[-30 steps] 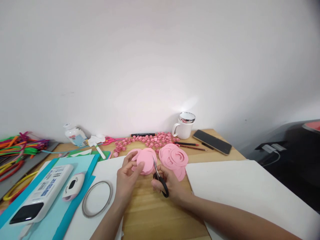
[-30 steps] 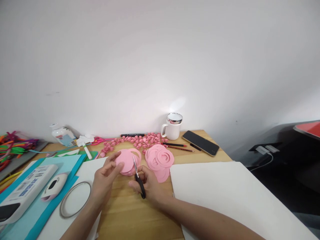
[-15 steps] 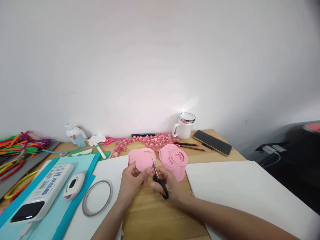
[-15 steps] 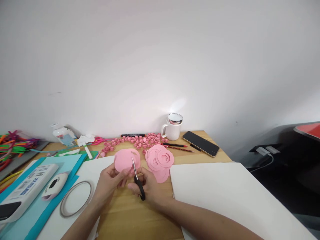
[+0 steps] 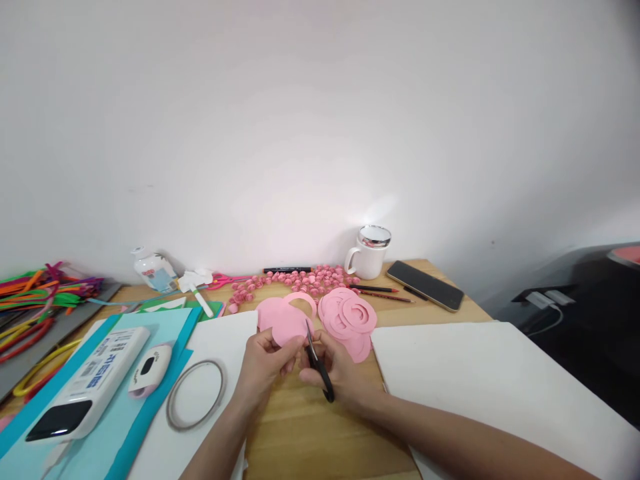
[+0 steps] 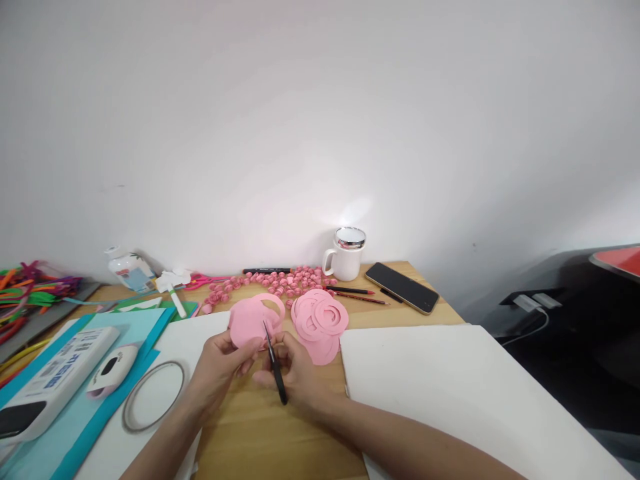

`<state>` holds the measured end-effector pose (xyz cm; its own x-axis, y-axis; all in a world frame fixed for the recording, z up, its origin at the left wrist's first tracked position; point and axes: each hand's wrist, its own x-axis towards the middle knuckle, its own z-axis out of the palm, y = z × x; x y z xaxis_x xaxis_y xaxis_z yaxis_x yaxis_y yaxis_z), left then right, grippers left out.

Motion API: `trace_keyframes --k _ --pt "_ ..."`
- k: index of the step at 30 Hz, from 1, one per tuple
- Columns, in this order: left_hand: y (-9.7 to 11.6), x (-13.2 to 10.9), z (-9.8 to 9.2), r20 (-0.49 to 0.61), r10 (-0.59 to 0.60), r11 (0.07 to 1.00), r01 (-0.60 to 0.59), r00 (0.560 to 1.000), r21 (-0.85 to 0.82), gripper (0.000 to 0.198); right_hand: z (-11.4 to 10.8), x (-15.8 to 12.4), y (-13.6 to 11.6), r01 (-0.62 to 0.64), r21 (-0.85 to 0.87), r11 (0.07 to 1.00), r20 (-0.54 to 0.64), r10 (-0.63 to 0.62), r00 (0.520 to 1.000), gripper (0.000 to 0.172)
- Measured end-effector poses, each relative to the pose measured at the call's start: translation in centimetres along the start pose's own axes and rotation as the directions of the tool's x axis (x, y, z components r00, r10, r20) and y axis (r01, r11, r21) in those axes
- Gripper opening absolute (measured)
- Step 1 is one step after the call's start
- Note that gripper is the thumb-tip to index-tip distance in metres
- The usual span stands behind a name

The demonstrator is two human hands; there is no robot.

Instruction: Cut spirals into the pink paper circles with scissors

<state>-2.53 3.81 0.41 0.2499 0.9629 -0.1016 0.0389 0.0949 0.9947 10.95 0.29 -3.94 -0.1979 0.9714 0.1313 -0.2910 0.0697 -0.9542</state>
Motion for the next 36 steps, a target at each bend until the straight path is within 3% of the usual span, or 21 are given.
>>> trace_keyframes --k 36 --pt "0.65 -0.06 -0.25 0.017 0.029 0.997 -0.028 0.999 -0.078 0.026 0.17 -0.32 -0.30 -0.115 -0.105 0.988 -0.041 0.111 0.993 0.033"
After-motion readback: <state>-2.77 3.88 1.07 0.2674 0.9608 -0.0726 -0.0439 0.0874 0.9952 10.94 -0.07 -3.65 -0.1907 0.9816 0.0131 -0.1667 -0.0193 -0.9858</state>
